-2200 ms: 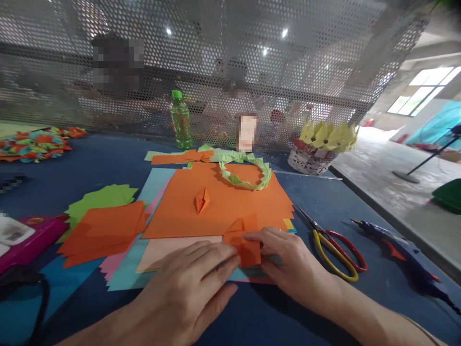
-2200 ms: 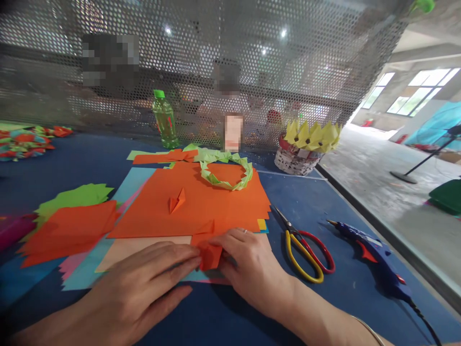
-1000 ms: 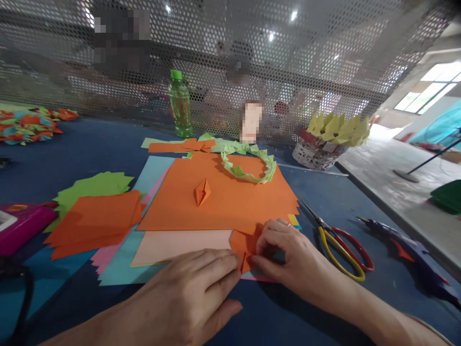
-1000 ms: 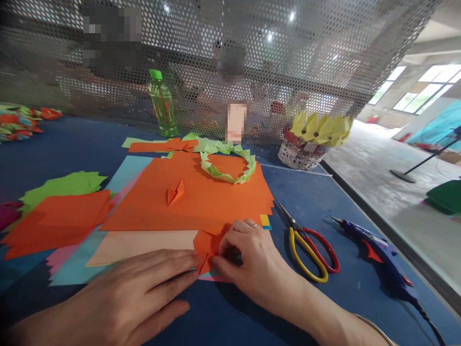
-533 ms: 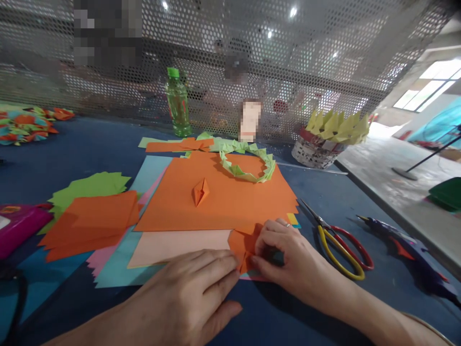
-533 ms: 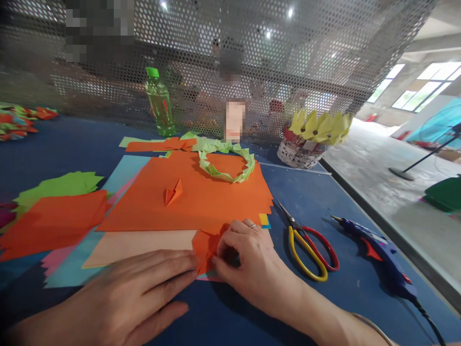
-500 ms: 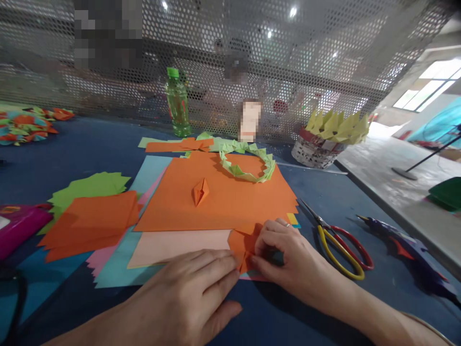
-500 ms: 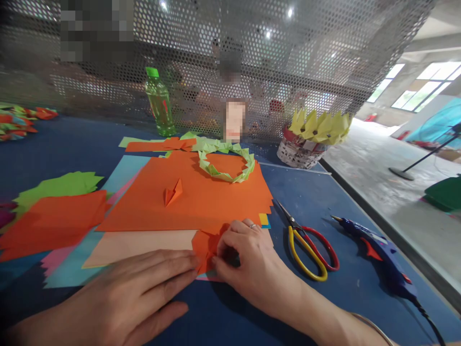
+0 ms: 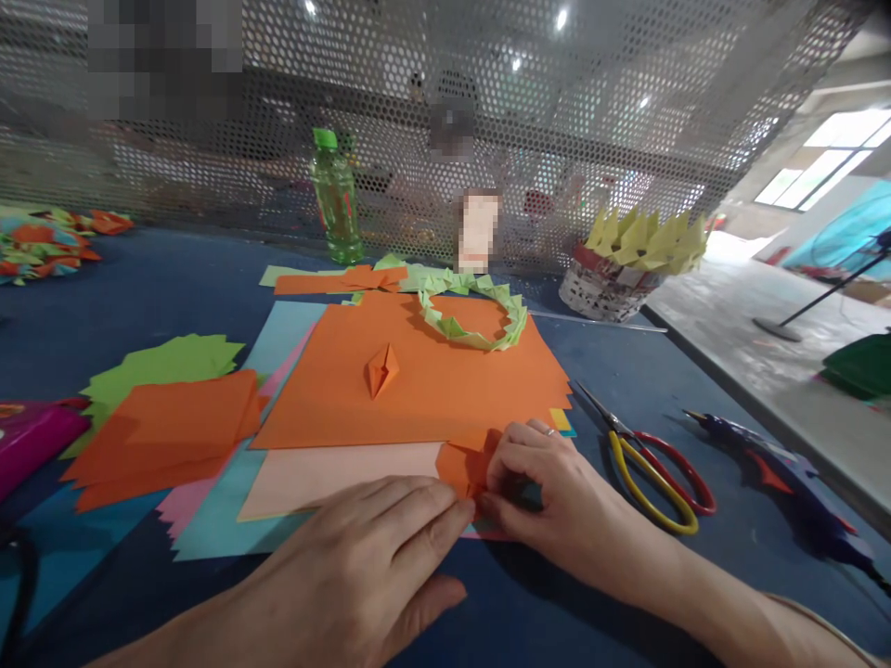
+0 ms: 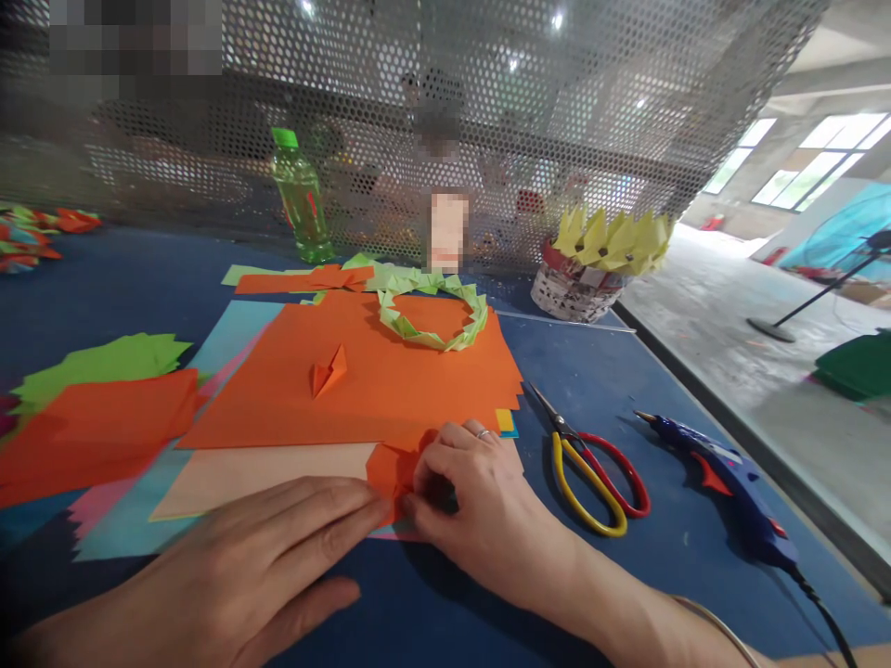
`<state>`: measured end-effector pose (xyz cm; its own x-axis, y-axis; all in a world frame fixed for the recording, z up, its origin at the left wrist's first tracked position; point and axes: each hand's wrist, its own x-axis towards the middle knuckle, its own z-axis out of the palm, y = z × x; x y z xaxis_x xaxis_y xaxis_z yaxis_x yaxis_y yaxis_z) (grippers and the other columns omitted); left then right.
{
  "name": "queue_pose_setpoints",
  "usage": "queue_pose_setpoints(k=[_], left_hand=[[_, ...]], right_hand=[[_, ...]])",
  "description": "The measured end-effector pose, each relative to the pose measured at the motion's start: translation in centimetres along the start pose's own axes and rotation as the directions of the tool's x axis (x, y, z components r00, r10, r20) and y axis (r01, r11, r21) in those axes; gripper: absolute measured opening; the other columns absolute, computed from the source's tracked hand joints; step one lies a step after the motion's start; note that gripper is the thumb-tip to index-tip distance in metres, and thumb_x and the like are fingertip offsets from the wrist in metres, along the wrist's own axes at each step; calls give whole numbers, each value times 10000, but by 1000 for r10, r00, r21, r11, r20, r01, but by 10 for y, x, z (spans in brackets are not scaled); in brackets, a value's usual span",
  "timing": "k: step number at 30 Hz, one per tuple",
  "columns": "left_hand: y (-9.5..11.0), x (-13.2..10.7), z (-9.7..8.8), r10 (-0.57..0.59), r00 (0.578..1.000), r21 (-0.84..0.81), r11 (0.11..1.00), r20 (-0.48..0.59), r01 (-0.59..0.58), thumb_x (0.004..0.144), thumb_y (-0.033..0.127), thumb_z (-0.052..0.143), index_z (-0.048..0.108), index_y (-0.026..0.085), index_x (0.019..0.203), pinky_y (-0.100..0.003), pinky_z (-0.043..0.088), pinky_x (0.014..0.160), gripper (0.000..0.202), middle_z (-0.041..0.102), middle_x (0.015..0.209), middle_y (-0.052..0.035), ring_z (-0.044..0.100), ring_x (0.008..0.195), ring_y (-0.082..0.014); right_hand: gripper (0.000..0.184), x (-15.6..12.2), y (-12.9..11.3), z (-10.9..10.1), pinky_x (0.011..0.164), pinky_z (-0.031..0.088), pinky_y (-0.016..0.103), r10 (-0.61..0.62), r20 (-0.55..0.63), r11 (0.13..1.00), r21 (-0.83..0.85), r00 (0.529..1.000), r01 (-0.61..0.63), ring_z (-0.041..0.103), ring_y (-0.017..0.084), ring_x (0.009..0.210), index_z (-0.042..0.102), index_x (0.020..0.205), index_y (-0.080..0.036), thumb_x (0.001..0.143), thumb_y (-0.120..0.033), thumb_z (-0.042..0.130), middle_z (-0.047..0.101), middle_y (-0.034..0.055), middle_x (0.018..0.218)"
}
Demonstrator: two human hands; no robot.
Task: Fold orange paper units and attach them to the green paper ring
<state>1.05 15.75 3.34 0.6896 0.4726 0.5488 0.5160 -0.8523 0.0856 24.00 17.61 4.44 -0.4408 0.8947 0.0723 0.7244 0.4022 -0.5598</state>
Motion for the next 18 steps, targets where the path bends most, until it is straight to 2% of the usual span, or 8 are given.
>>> queue_pose_setpoints(k=[4, 8, 13, 18], left_hand=[[-1, -1, 3, -1, 995, -18, 1000, 100, 3, 1049, 389, 377, 693, 210, 1145, -330, 539, 809, 375, 718, 1008, -43, 671, 908, -204], [-1, -2, 3, -30, 989, -39, 999, 142, 35, 1020, 418, 456, 680, 234, 1163, -340, 526, 844, 323, 691, 1052, -41, 648, 953, -215], [0, -2, 3, -18, 992, -42, 999, 127, 23, 1027, 416, 435, 682, 218, 1162, -339, 511, 861, 343, 688, 1078, -43, 643, 973, -209], [-1, -2, 6, -6, 995, -35, 999, 104, 10, 1037, 424, 392, 699, 211, 1134, -330, 520, 812, 386, 700, 1060, -46, 654, 945, -205]], right_hand=[[166, -2, 0, 1, 733, 344, 322, 1, -3, 1000, 13, 1000, -1, 516, 146, 781, 579, 736, -203, 847, -169, 698, 608, -31, 804], [166, -2, -1, 1, 735, 342, 324, 14, 1, 1000, 8, 1000, -14, 512, 158, 801, 578, 738, -208, 842, -163, 700, 608, -26, 808], [178, -1, 1, -3, 752, 377, 324, 35, 2, 998, 52, 999, -35, 524, 162, 822, 538, 799, -220, 822, -118, 682, 612, -31, 847], [209, -2, 8, -7, 817, 438, 328, 54, 25, 992, 114, 998, -57, 545, 166, 883, 523, 881, -235, 819, -117, 683, 609, -29, 930]])
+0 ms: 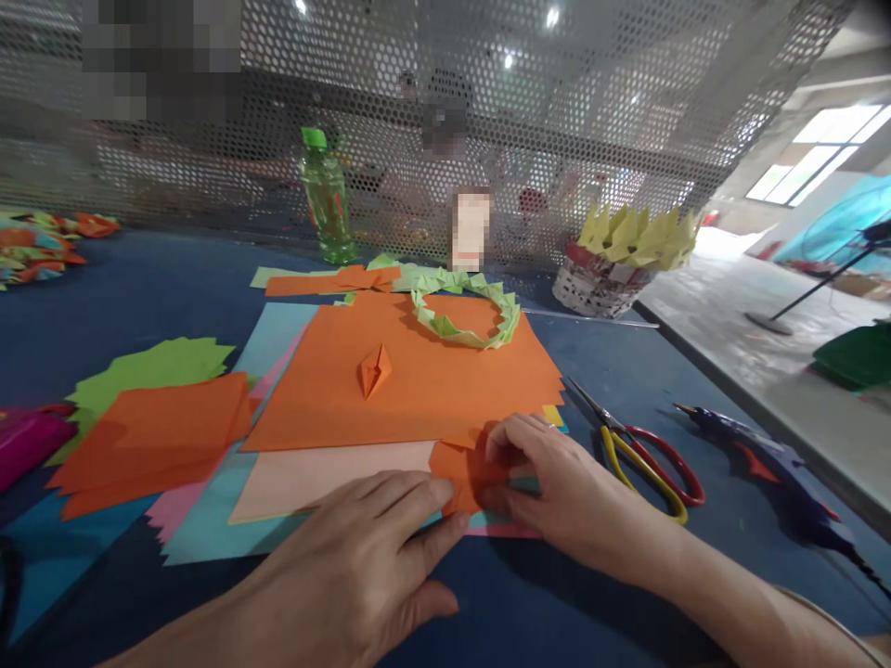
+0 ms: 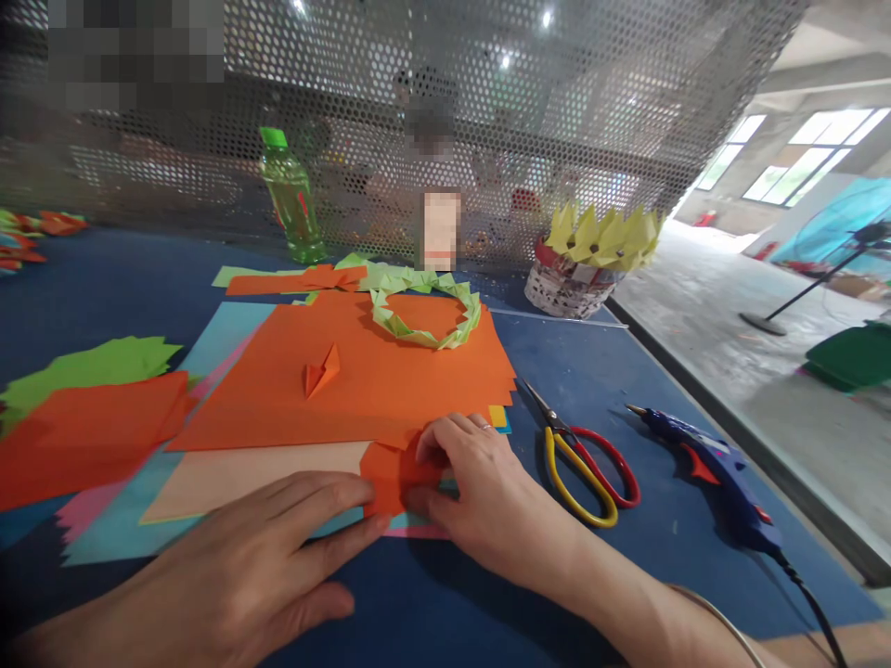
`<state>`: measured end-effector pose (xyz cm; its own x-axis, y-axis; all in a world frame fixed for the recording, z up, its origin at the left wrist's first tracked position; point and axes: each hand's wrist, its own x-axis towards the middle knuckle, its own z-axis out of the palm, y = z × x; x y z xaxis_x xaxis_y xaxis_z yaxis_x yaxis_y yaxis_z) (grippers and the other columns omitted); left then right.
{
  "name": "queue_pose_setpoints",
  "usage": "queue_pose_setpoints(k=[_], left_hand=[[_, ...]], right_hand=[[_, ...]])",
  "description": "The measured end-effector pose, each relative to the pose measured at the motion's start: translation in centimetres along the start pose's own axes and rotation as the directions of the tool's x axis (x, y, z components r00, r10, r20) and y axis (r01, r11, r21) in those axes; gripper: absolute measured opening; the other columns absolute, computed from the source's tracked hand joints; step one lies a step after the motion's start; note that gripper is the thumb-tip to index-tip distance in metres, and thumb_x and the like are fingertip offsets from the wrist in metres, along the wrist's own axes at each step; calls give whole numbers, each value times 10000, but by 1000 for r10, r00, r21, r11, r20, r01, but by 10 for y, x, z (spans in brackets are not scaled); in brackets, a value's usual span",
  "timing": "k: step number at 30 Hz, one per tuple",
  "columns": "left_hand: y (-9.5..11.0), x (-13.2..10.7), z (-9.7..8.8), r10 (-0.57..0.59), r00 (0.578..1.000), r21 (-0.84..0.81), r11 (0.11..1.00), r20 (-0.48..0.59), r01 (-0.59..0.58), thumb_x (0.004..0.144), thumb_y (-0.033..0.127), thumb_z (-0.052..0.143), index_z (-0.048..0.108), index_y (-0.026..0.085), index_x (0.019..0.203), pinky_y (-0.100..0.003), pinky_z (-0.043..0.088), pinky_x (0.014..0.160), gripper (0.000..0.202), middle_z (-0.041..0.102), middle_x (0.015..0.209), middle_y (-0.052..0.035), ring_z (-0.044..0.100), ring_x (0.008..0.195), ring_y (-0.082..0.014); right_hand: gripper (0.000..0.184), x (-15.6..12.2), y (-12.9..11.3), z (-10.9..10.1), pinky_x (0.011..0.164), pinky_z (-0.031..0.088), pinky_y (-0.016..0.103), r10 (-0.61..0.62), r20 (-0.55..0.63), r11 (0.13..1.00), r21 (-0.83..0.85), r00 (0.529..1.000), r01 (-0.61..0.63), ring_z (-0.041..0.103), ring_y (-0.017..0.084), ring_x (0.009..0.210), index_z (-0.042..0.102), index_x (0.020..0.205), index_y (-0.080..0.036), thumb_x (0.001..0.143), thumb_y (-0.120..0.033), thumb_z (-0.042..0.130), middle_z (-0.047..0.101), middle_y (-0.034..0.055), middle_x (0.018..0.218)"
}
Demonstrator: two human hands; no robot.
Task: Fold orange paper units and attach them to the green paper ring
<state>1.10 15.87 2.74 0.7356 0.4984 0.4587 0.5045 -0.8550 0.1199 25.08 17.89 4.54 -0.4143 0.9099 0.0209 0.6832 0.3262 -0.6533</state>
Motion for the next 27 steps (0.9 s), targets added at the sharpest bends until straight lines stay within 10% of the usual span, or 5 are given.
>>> queue_pose_setpoints(k=[12, 19, 27], left_hand=[[0, 4, -6, 23, 997, -9, 1000, -75, -24, 1030, 375, 446, 744, 207, 1024, -276, 551, 808, 342, 716, 1031, -47, 674, 906, -175], [4, 9, -7, 27, 996, 12, 1000, -83, -26, 1030, 411, 428, 753, 203, 1001, -293, 583, 745, 386, 731, 966, -52, 692, 842, -185], [3, 7, -10, 10, 998, -19, 1000, -64, -11, 1022, 353, 458, 753, 208, 979, -273, 587, 732, 332, 732, 1014, -45, 689, 831, -168]], right_hand=[[222, 0, 3, -4, 831, 465, 310, -23, -4, 1000, -20, 1000, 23, 579, 164, 926, 542, 929, -235, 824, -162, 723, 629, -21, 976], [410, 2, -12, 14, 810, 431, 408, 71, -96, 971, -223, 993, -91, 550, 259, 923, 594, 933, -217, 737, -495, 823, 629, 30, 945], [330, 5, 10, -15, 830, 447, 329, 67, -71, 991, -112, 995, -74, 586, 194, 949, 587, 976, -211, 735, -213, 812, 649, 11, 1016]])
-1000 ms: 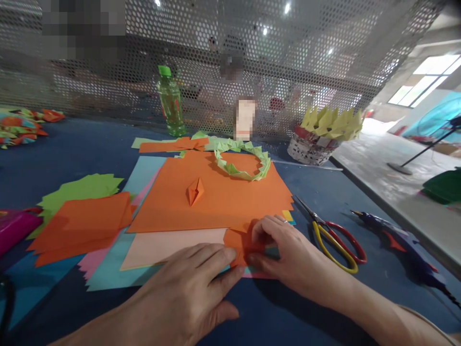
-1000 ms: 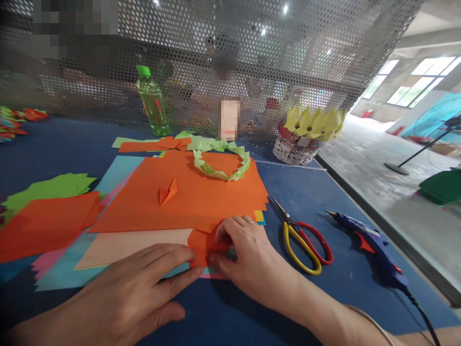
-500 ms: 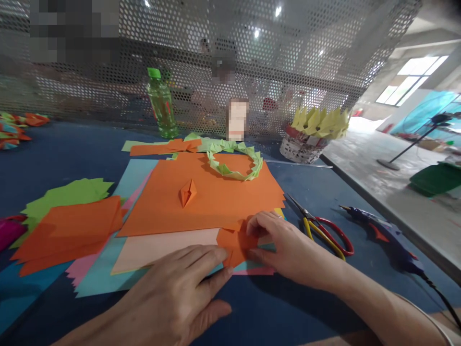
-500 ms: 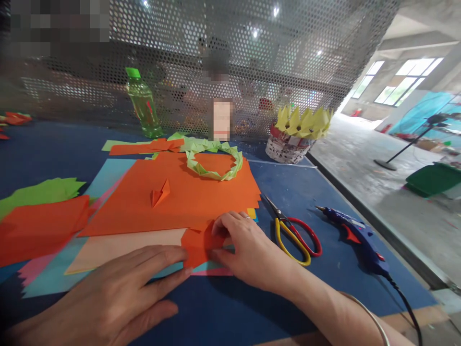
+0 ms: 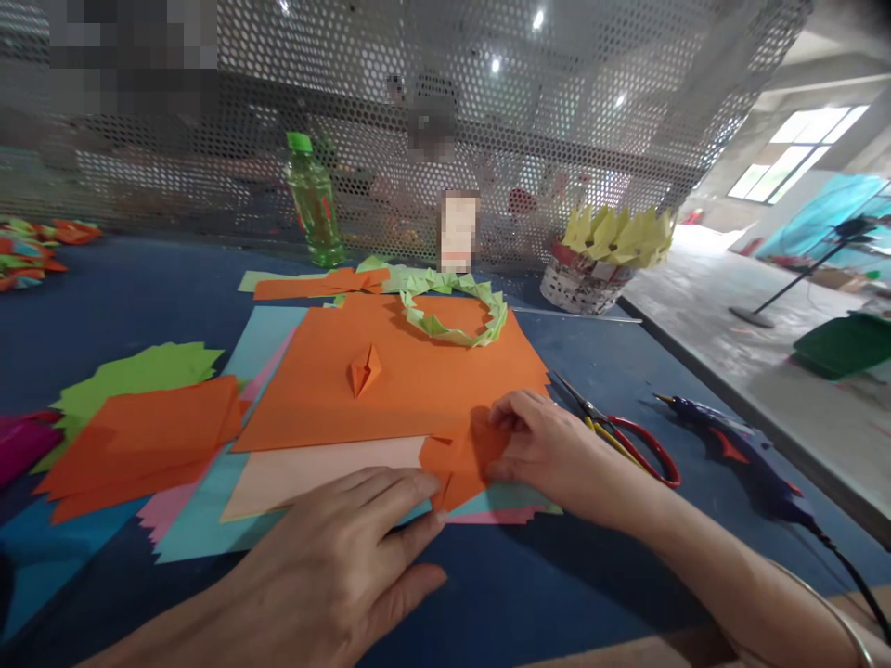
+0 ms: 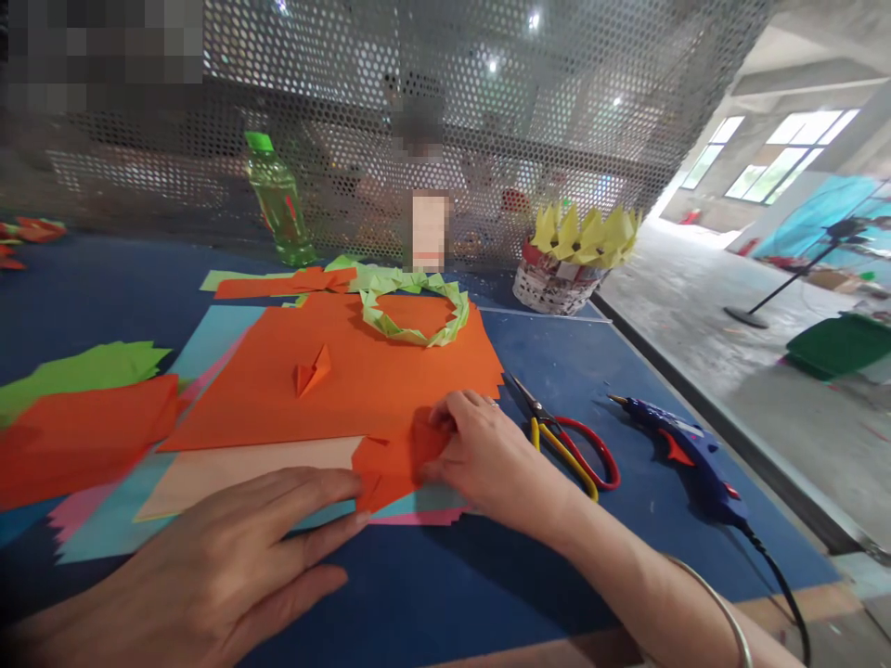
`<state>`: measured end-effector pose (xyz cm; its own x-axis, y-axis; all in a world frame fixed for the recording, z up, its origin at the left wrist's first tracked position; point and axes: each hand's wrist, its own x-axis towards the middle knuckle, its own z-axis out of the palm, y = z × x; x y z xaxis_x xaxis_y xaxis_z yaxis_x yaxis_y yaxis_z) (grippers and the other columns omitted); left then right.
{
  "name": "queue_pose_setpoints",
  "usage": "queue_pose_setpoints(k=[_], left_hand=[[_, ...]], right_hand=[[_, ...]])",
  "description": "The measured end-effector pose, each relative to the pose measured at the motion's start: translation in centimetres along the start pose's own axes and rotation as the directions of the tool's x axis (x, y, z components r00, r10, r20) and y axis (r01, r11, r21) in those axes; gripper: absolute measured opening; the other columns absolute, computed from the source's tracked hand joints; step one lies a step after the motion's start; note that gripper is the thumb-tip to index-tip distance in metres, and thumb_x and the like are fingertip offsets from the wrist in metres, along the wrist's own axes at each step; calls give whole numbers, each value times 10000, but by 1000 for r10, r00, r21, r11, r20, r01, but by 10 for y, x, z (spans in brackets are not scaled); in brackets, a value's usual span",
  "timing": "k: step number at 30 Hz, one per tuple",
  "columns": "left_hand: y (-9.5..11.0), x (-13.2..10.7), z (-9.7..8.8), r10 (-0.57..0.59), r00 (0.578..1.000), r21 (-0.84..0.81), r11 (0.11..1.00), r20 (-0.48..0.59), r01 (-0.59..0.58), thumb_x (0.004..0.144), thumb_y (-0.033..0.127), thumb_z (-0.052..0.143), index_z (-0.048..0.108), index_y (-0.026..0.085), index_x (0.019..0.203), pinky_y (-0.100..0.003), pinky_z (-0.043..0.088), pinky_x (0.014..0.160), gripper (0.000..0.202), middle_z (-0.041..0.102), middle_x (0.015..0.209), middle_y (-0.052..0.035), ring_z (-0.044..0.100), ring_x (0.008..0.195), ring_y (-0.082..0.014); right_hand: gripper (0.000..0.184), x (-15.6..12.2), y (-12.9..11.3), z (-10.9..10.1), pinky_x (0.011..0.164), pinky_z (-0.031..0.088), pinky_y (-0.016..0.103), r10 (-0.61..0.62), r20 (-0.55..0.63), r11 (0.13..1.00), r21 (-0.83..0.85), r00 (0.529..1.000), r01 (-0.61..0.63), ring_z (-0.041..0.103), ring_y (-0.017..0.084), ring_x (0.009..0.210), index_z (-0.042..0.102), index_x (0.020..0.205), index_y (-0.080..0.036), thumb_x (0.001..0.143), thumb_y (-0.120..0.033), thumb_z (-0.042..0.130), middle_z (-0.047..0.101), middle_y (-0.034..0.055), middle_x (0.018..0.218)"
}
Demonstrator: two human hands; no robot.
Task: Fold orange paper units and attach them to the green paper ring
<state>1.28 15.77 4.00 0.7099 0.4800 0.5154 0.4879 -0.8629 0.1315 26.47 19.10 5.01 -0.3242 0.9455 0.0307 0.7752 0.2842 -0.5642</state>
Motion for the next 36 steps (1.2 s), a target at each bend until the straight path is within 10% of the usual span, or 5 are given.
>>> queue_pose_setpoints(k=[6, 15, 27, 36], left_hand=[[-1, -2, 0, -2, 1000, -26, 1000, -9, 2, 1032, 352, 437, 763, 204, 995, -280, 584, 707, 360, 736, 1026, -59, 694, 816, -172], [-4, -9, 1, -17, 996, -72, 997, -83, 11, 1004, 275, 517, 760, 181, 1021, -309, 594, 842, 261, 770, 1039, -57, 720, 928, -195], [-4, -10, -5, -23, 971, 10, 1000, -240, 26, 945, 119, 566, 710, 118, 1115, -333, 546, 978, 223, 749, 1089, -94, 696, 1046, -204], [-2, -12, 1, -3, 998, -37, 999, -64, 1, 999, 213, 502, 734, 166, 996, -300, 595, 775, 237, 753, 941, -59, 717, 836, -178]], right_hand=[[214, 7, 9, -10, 775, 500, 291, -31, 46, 992, 123, 998, 25, 653, 163, 916, 604, 1101, -208, 907, -133, 554, 693, 32, 1051], [648, 1, 5, -10, 964, 495, 306, -253, 129, 961, 149, 959, 233, 621, 169, 1170, 580, 1310, -280, 778, 69, 454, 663, 7, 1299], [121, 1, -3, -2, 695, 453, 291, -468, -68, 883, -79, 881, 462, 567, 167, 765, 738, 828, -205, 852, -120, 656, 575, 26, 807], [114, -5, -10, 0, 799, 466, 273, -447, 207, 892, 35, 870, 450, 603, 168, 924, 714, 931, -224, 848, -146, 712, 626, 19, 940]])
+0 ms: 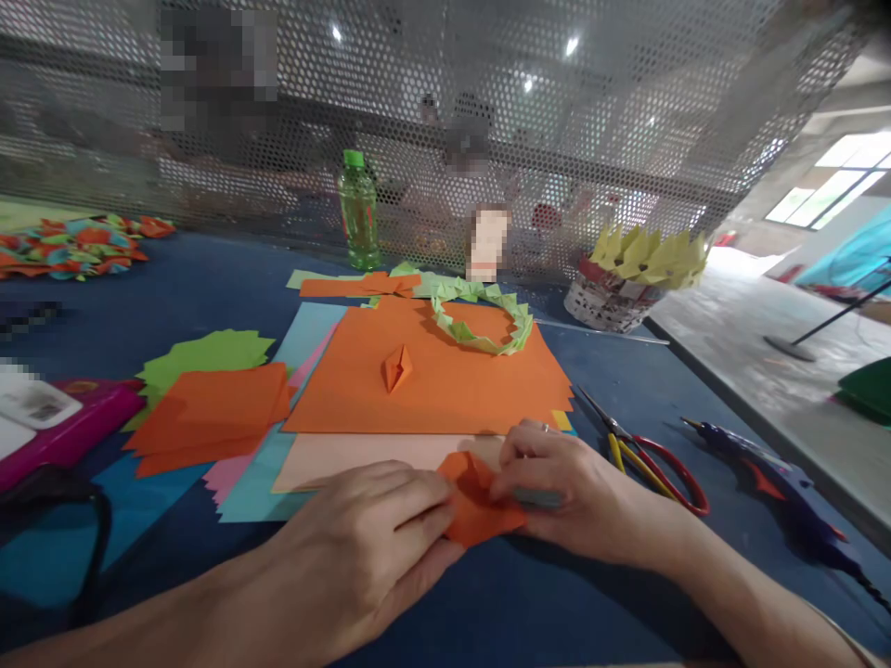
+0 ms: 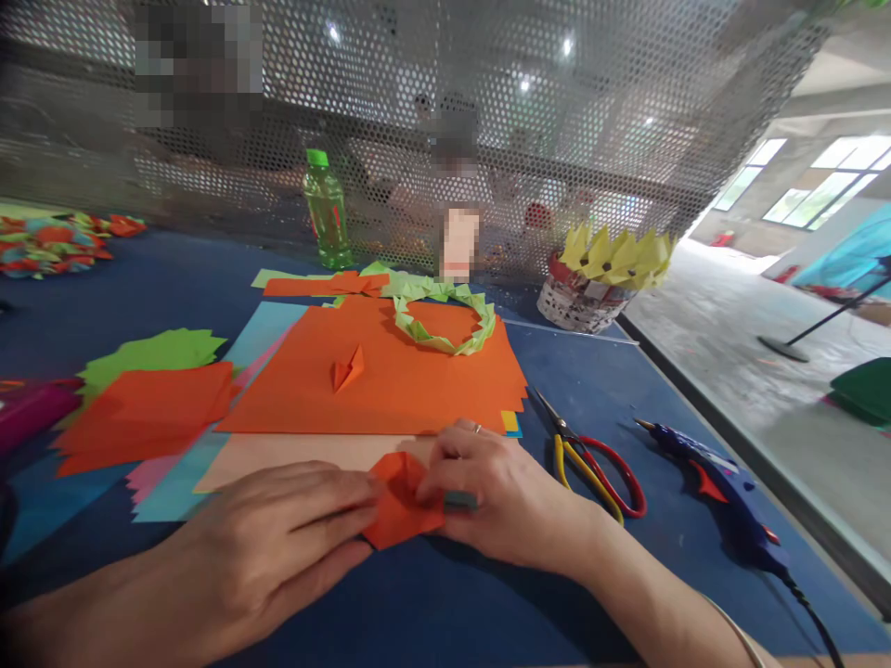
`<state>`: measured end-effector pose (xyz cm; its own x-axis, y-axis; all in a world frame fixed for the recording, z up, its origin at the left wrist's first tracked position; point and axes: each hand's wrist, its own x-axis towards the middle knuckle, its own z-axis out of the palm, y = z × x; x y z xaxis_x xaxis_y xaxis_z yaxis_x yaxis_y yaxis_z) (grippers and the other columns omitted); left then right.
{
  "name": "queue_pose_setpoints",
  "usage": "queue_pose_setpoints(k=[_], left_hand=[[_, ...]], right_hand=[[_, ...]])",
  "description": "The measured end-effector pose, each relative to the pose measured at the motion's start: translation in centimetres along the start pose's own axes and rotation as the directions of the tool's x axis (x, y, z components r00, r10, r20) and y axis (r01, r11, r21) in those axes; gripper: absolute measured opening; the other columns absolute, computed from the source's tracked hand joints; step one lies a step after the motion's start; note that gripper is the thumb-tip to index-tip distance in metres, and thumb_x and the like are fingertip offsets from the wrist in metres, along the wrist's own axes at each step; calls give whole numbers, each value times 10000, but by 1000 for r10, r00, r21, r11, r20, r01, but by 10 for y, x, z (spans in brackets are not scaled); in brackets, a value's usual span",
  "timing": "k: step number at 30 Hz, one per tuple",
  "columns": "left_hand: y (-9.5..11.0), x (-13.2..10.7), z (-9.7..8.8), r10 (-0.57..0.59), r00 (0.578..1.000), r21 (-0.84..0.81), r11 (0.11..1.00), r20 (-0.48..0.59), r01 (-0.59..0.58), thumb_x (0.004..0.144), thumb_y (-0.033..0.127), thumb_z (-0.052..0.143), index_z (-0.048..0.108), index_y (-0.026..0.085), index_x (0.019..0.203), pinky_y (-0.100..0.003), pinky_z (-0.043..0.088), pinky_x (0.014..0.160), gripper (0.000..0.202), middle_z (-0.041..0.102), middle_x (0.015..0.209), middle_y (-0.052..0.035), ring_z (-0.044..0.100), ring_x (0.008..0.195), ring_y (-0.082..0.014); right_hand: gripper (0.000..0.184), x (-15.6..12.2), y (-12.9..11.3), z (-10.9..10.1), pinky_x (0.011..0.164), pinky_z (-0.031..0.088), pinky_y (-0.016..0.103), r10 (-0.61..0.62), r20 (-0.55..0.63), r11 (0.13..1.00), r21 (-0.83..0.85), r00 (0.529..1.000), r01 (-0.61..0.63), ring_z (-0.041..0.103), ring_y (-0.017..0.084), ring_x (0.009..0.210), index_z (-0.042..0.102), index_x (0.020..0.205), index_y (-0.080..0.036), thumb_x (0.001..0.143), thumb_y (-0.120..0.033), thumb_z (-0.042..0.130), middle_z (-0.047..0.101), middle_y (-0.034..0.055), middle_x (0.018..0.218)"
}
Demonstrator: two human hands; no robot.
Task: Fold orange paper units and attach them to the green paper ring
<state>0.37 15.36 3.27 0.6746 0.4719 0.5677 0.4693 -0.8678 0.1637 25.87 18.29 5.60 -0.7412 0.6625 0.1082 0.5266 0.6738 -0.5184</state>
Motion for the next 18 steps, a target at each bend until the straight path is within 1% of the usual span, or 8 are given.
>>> queue_pose_setpoints(k=[4, 6, 8, 10, 13, 16, 18], left_hand=[[1, 0, 0, 20, 1000, 49, 999, 12, -20, 1018, 223, 458, 731, 155, 984, -312, 579, 735, 284, 754, 962, -80, 707, 828, -190], [3, 1, -1, 28, 999, 85, 996, 28, -31, 1030, 230, 430, 727, 148, 988, -319, 570, 758, 311, 755, 968, -83, 703, 861, -196], [7, 1, -1, 39, 999, 121, 992, 14, -41, 1034, 240, 429, 724, 139, 993, -333, 556, 813, 314, 755, 986, -79, 697, 913, -206], [11, 1, -1, 27, 1000, 134, 991, -4, -27, 1029, 238, 440, 724, 142, 982, -335, 537, 851, 304, 750, 995, -67, 686, 945, -206], [17, 0, 2, -4, 1000, 123, 992, -6, 4, 1015, 222, 461, 724, 162, 963, -315, 517, 827, 275, 740, 951, -43, 671, 902, -188], [19, -1, 4, 13, 1000, 109, 994, 21, -16, 1008, 220, 475, 722, 165, 953, -301, 507, 769, 259, 732, 892, -36, 653, 823, -174], [19, -1, 3, 15, 999, 95, 995, 44, -19, 1012, 224, 468, 718, 163, 935, -296, 501, 748, 269, 727, 877, -37, 643, 800, -171]], right_hand=[[203, 0, 7, -8, 846, 467, 259, 58, 61, 991, 121, 996, -65, 611, 146, 960, 721, 950, -236, 818, -83, 737, 642, -4, 983], [160, 0, 11, -10, 845, 476, 267, 60, 76, 985, 155, 995, -72, 613, 145, 942, 740, 957, -244, 840, -136, 748, 644, -1, 983], [91, 1, 14, -10, 836, 488, 277, 56, 81, 981, 179, 995, -69, 618, 146, 909, 762, 950, -247, 870, -210, 741, 651, 6, 955], [61, 1, 16, -8, 817, 499, 283, 54, 66, 978, 199, 996, -66, 623, 149, 877, 782, 917, -244, 883, -247, 732, 657, 12, 914], [56, 1, 16, -6, 800, 507, 282, 42, 38, 973, 227, 998, -49, 629, 148, 861, 794, 891, -245, 874, -256, 742, 664, 13, 892], [41, 2, 13, -4, 816, 504, 281, 16, 26, 968, 249, 1000, -22, 636, 143, 867, 786, 874, -238, 853, -267, 767, 676, 8, 915], [33, 2, 11, -2, 839, 496, 283, 20, 22, 967, 254, 1000, -25, 638, 145, 891, 773, 846, -229, 843, -261, 778, 684, 3, 924]])
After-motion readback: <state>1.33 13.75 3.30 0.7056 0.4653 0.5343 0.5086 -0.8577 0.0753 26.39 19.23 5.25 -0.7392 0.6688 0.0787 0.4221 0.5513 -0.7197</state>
